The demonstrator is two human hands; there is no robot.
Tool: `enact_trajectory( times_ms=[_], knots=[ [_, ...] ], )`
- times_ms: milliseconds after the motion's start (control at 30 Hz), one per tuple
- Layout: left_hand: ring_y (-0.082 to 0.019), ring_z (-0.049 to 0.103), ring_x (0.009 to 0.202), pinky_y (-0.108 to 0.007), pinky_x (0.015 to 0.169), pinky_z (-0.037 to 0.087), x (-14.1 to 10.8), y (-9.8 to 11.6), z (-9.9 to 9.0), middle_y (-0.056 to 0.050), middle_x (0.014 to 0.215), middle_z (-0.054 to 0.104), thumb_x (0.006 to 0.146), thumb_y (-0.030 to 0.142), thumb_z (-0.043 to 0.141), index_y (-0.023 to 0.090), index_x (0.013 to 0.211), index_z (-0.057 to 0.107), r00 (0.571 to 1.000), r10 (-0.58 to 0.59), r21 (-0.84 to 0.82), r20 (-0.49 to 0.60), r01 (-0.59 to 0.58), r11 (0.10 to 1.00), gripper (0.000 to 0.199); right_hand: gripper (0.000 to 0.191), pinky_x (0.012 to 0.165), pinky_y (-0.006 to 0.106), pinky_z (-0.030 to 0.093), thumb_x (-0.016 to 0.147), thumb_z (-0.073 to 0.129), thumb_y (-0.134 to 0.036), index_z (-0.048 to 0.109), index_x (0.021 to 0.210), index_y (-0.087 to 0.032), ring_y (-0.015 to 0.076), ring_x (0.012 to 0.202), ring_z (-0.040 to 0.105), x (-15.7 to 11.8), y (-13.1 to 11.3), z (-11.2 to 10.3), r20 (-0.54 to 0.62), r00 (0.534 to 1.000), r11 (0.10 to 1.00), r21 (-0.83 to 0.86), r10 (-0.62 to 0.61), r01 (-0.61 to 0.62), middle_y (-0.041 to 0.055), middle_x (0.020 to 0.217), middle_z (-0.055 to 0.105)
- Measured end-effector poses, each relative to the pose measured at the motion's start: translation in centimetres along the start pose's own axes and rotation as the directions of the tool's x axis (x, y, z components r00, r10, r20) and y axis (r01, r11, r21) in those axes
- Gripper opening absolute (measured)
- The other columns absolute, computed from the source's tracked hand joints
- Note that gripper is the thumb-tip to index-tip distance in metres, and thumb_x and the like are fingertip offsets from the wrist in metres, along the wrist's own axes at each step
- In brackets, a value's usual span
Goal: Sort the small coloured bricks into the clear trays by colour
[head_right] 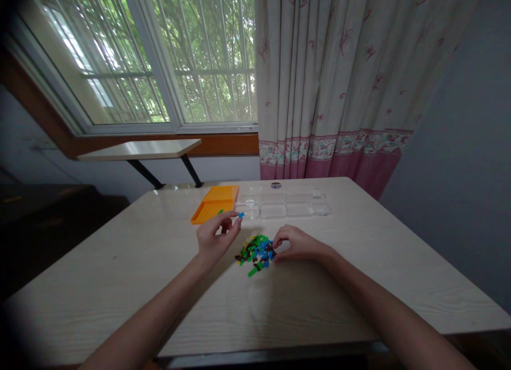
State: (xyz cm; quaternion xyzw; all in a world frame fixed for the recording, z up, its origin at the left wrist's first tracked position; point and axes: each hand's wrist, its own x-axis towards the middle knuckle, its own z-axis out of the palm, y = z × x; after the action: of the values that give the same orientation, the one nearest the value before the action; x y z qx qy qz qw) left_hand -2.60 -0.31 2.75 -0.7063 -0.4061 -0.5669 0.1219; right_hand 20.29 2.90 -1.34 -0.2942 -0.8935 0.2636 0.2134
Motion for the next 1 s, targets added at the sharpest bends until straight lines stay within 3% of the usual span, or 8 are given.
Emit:
enact_trajectory(
  times_ms=[233, 533, 700, 767, 867, 1000],
  knots=[
    [-0.005, 0.046, 0.042, -0.016, 0.047, 0.037, -0.1, -0.7, 0.2, 0.005, 0.048, 0.049, 0.073, 0.025, 0.057, 0.015, 0.078, 0.062, 1.000, 0.000, -0.018, 0.013, 0.000, 1.000, 0.012, 0.014, 0.073, 0.028, 0.042, 0.068, 0.063, -0.028, 0.063, 0.079, -0.018, 0.0144, 0.077, 0.054, 0.0, -0.1, 0.1, -0.014, 1.000, 0.999, -0.025, -0.023, 0.023, 0.0020, 0.079, 0.061],
    [-0.005, 0.046, 0.043, -0.015, 0.047, 0.037, -0.3, -0.9, 0.2, 0.005, 0.049, 0.050, 0.073, 0.027, 0.056, 0.016, 0.078, 0.061, 0.999, -0.037, -0.035, 0.023, 0.038, 0.999, 0.013, 0.013, 0.073, 0.029, 0.042, 0.068, 0.063, -0.026, 0.063, 0.078, -0.018, 0.0146, 0.076, 0.055, 0.0, -0.1, 0.2, -0.020, 1.000, 0.999, -0.033, -0.010, 0.009, 0.0019, 0.078, 0.062],
    [-0.006, 0.046, 0.045, -0.016, 0.049, 0.036, -0.2, -2.8, 0.7, 0.004, 0.051, 0.050, 0.075, 0.031, 0.053, 0.016, 0.080, 0.062, 0.987, -0.126, 0.017, 0.099, 0.125, 0.992, 0.018, 0.014, 0.073, 0.027, 0.042, 0.068, 0.063, -0.026, 0.064, 0.079, -0.018, 0.0143, 0.076, 0.055, 0.0, -0.3, 0.0, -0.008, 1.000, 0.999, -0.040, -0.019, 0.019, 0.0022, 0.079, 0.061],
    [-0.007, 0.047, 0.046, -0.017, 0.048, 0.034, -0.2, -4.0, 1.2, 0.004, 0.050, 0.050, 0.075, 0.034, 0.052, 0.017, 0.081, 0.062, 0.960, -0.209, 0.096, 0.188, 0.194, 0.976, 0.020, 0.013, 0.073, 0.027, 0.042, 0.069, 0.062, -0.026, 0.064, 0.079, -0.018, 0.0142, 0.076, 0.055, -0.1, -0.3, -0.1, -0.004, 1.000, 0.999, -0.044, -0.021, 0.020, 0.0023, 0.079, 0.061],
    [-0.010, 0.049, 0.047, -0.018, 0.046, 0.030, -0.4, -5.8, 2.0, 0.004, 0.050, 0.051, 0.075, 0.035, 0.051, 0.019, 0.082, 0.062, 0.874, -0.379, 0.230, 0.304, 0.319, 0.920, 0.021, 0.012, 0.074, 0.027, 0.042, 0.069, 0.062, -0.025, 0.063, 0.078, -0.018, 0.0142, 0.077, 0.055, -0.1, -0.1, 0.0, -0.004, 1.000, 0.999, -0.048, -0.021, 0.021, 0.0023, 0.079, 0.061],
    [-0.012, 0.052, 0.054, -0.020, 0.047, 0.028, -1.1, -7.0, 3.0, 0.001, 0.058, 0.058, 0.076, 0.035, 0.049, 0.020, 0.084, 0.062, 0.802, -0.486, 0.357, 0.347, 0.366, 0.859, 0.022, 0.012, 0.074, 0.027, 0.042, 0.069, 0.062, -0.025, 0.063, 0.079, -0.018, 0.0141, 0.077, 0.055, -0.1, 0.0, 0.1, -0.006, 0.999, 0.998, -0.044, -0.033, 0.033, 0.0024, 0.079, 0.061]
  ],
)
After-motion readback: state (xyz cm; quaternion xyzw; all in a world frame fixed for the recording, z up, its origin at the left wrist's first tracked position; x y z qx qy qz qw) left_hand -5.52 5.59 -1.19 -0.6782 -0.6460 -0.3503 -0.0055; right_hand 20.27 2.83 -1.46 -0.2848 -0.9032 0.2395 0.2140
